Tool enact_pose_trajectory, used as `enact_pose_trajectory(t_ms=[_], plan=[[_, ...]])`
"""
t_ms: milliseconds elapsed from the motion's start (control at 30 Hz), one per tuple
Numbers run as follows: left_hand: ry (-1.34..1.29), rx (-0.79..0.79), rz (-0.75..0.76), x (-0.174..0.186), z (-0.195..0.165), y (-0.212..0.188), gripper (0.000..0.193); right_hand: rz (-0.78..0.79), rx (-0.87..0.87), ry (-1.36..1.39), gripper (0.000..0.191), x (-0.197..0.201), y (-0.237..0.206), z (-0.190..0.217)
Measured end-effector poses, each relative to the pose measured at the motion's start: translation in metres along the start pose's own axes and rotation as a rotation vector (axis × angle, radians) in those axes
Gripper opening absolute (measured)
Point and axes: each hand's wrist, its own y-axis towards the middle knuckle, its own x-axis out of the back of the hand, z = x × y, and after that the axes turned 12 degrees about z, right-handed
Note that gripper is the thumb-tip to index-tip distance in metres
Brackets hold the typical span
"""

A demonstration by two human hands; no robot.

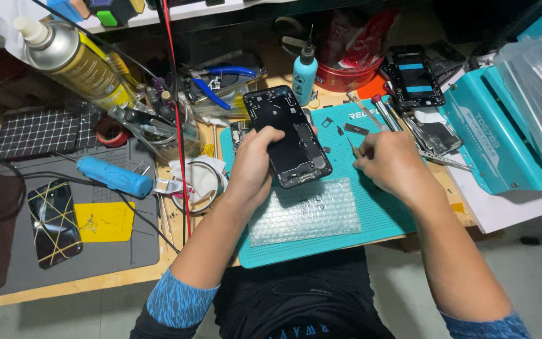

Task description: The person uses a screwdriver to remove screws from the back of a smartphone. They then use tweezers to lift and remove the back cover and internal components, placing them on the workbench.

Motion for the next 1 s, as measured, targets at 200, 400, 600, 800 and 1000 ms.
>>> enact_pose_trajectory(t_ms=[200,400,600,800,1000], plan=[[0.022,-0.014,-0.019,0.003,-0.008,-0.003,0.034,-0.212,-0.024,-0.144,0.018,0.022,0.007,-0.026],[0.031,-0.049,-0.104,0.015,-0.013,-0.006,0.029,-0.03,-0.218,-0.199,0.03,0.028,0.01,-0.04],[0.043,-0.081,-0.205,0.026,-0.015,-0.007,0.026,-0.034,-0.256,-0.216,0.027,0.024,0.015,-0.039],[-0.156,-0.006,-0.041,0.028,-0.029,-0.014,0.049,-0.137,-0.065,-0.04,0.03,0.042,0.009,-0.028],[-0.167,-0.01,0.004,0.027,-0.033,-0.02,0.053,-0.15,0.201,0.722,0.011,0.066,0.006,-0.006]])
